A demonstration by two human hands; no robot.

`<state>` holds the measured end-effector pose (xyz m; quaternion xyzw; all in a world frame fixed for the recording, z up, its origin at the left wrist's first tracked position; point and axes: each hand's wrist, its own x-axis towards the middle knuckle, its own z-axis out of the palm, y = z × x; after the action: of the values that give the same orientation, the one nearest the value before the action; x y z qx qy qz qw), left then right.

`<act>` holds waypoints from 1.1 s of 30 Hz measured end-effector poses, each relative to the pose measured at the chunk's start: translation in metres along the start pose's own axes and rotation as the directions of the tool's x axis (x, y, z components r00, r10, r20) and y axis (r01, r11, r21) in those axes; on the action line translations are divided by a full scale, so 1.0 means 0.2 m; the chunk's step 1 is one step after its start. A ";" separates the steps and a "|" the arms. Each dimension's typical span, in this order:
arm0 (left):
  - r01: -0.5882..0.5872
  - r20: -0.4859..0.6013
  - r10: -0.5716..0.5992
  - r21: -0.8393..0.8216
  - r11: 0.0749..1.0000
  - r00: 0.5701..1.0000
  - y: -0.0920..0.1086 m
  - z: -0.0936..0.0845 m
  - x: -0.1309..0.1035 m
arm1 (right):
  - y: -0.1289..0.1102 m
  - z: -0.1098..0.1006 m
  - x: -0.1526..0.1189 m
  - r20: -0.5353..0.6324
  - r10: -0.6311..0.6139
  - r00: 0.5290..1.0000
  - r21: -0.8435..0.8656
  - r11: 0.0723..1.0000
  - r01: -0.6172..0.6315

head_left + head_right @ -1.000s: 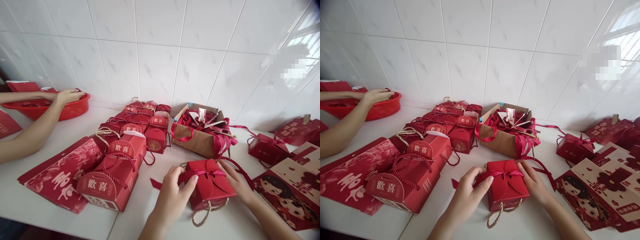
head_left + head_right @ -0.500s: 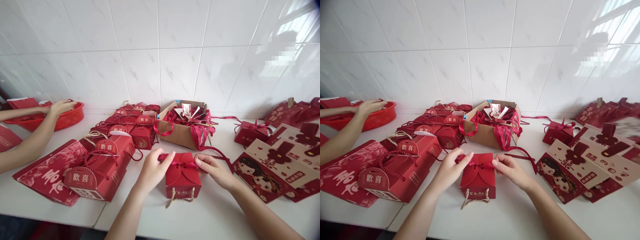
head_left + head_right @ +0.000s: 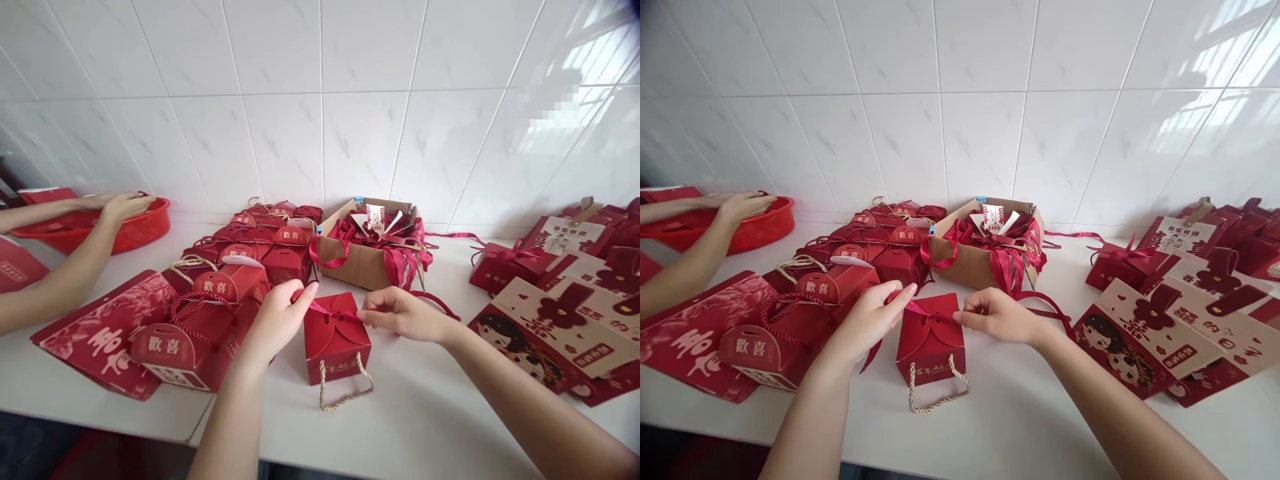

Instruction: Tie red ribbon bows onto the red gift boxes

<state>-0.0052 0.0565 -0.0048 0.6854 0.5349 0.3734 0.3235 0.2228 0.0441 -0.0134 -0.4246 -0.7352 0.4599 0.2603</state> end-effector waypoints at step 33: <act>0.084 0.142 -0.085 0.010 0.996 0.986 0.02 0.07 -0.06 | -0.05 -0.10 0.04 0.219 -0.022 0.976 -0.110 0.993 0.048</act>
<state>0.0075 0.0435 -0.0104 0.6876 0.5398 0.3086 0.3751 0.2294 0.0583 0.0040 -0.3731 -0.7918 0.4558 0.1616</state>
